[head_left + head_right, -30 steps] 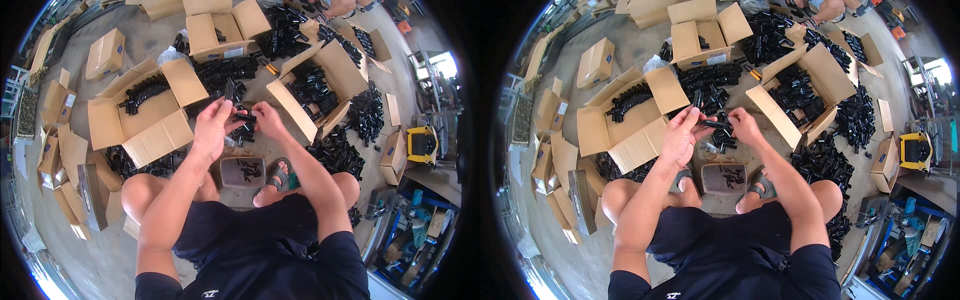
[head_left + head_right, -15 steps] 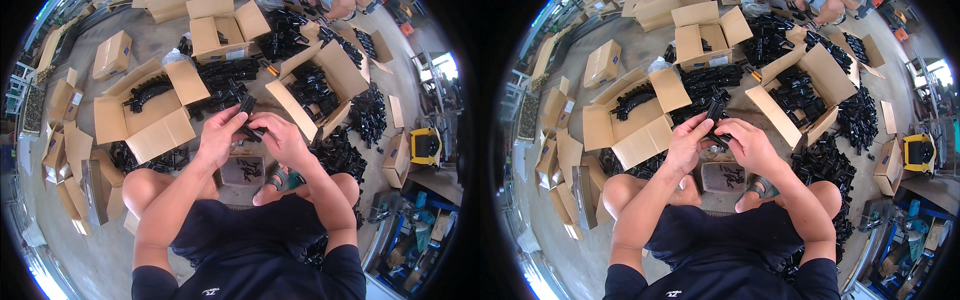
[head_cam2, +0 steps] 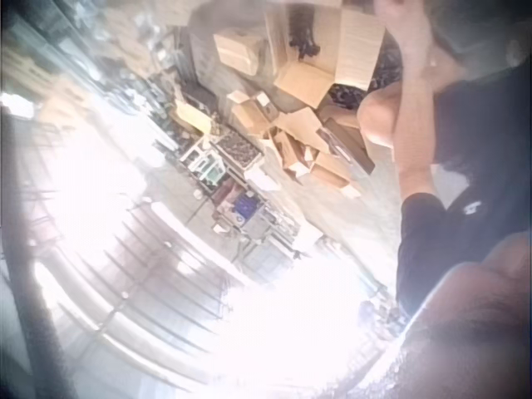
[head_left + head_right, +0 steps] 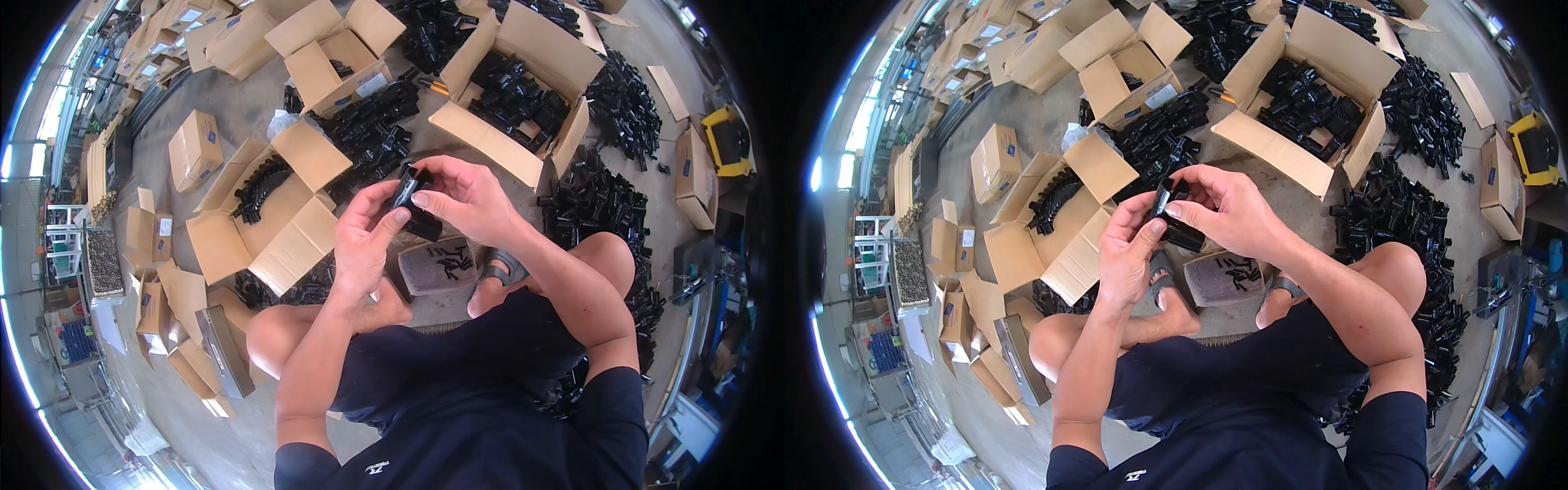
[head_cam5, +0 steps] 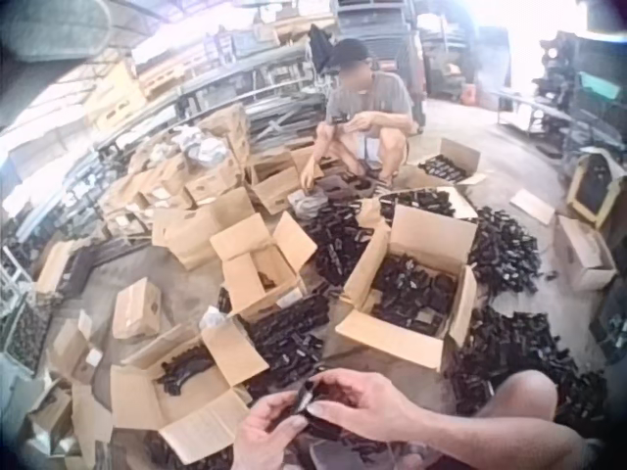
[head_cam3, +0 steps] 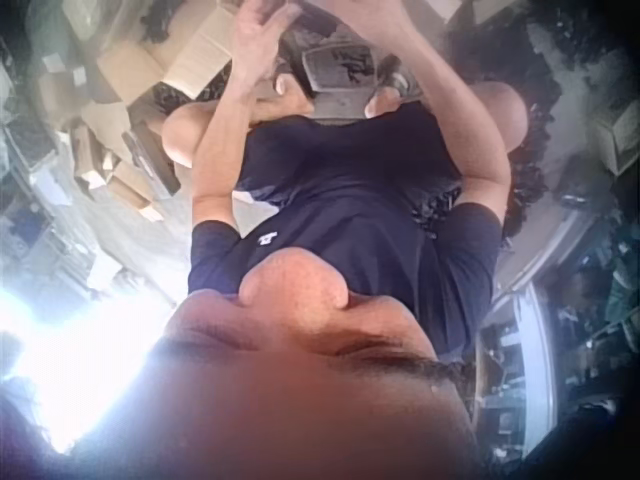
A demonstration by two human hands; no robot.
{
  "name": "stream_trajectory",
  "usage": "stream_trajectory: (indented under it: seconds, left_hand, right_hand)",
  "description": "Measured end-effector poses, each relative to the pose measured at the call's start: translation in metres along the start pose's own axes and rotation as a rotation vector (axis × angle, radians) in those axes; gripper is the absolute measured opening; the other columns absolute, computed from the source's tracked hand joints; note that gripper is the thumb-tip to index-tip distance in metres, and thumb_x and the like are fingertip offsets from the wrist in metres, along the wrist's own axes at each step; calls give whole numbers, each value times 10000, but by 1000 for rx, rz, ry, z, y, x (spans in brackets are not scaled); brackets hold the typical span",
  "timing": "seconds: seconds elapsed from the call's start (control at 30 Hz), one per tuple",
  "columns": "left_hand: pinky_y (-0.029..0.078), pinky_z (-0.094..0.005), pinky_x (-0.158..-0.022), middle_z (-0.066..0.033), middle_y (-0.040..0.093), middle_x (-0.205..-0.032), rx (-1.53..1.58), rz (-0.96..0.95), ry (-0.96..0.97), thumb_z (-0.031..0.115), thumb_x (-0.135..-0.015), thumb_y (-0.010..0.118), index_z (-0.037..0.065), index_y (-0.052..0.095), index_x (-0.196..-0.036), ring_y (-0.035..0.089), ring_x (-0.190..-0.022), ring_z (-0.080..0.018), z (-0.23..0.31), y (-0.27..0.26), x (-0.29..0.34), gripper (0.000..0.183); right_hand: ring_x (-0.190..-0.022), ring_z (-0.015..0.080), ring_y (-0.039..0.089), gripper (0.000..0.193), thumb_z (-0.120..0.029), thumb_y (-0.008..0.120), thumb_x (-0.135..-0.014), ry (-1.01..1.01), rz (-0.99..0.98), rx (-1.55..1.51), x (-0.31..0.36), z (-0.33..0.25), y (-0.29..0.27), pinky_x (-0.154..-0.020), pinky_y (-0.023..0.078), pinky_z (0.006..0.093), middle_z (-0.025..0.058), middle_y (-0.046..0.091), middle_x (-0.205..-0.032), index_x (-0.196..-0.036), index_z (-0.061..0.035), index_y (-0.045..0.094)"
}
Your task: The person assembles black metal components by hand while sitting on the floor, picking up a larger part and attaching a smaller orange piece to it before placing the assembled item into a cardboard box.
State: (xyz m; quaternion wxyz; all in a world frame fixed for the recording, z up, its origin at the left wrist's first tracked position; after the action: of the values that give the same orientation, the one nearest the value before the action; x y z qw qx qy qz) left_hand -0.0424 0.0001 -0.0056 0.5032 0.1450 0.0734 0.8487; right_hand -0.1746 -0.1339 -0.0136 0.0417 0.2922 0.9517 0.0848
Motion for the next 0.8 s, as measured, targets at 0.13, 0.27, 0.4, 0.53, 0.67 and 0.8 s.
stream_trajectory:
  seconds: [0.13,0.27,0.4,0.53,0.67,0.8]
  left_hand:
    - [503,-279,-972,-80,669,-1211,-53,-18,17,18,-928,706,-18,592,-1302,629,-1096,-130,1,3,-2,392]
    - [506,-275,-976,-89,675,-1212,-98,-51,-15,-6,-932,692,-31,587,-1314,633,-1093,-131,1,3,-5,397]
    - [504,-278,-988,-94,677,-1208,-116,-106,-13,-18,-930,691,-37,585,-1320,633,-1100,-135,8,4,-6,405]
    - [524,-268,-943,-78,693,-1177,-174,-115,-34,-6,-916,713,-38,608,-1298,649,-1063,-121,13,-3,-8,398]
    - [526,-272,-939,-78,695,-1165,-169,-92,-50,8,-916,717,-30,614,-1286,648,-1052,-119,15,-2,-4,386]
    - [542,-261,-851,-55,707,-1105,-131,-67,-103,71,-931,725,-14,619,-1265,656,-953,-99,10,-6,-4,361]
  right_hand:
    - [-804,28,583,377,-152,724,-943,-37,34,-43,4,4,1,-727,503,208,-9,660,-906,-1248,43,619]
    - [-802,29,586,398,-165,734,-940,14,42,-26,3,11,-3,-724,507,209,-4,666,-914,-1256,47,618]
    - [-816,38,602,394,-155,727,-949,26,34,-66,5,13,-4,-736,515,208,7,682,-947,-1260,58,616]
    - [-881,49,628,363,-101,706,-956,49,19,-151,4,7,2,-774,526,211,27,697,-1011,-1265,66,615]
    - [-944,62,639,346,-55,697,-952,60,48,-215,7,8,6,-821,531,217,42,700,-1067,-1267,64,618]
    - [-961,68,633,350,-32,703,-942,78,50,-228,5,9,7,-832,529,225,46,697,-1098,-1270,58,621]
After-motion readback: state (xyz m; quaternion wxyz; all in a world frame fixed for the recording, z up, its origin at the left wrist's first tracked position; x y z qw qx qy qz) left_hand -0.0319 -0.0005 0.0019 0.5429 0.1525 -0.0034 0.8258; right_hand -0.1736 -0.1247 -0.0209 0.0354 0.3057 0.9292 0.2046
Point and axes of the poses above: each hand's wrist, its own x-axis away from the middle knuckle, its own y-axis out of the palm, z = x × y, the point moved 2 cm from there along -x, towards the middle knuckle
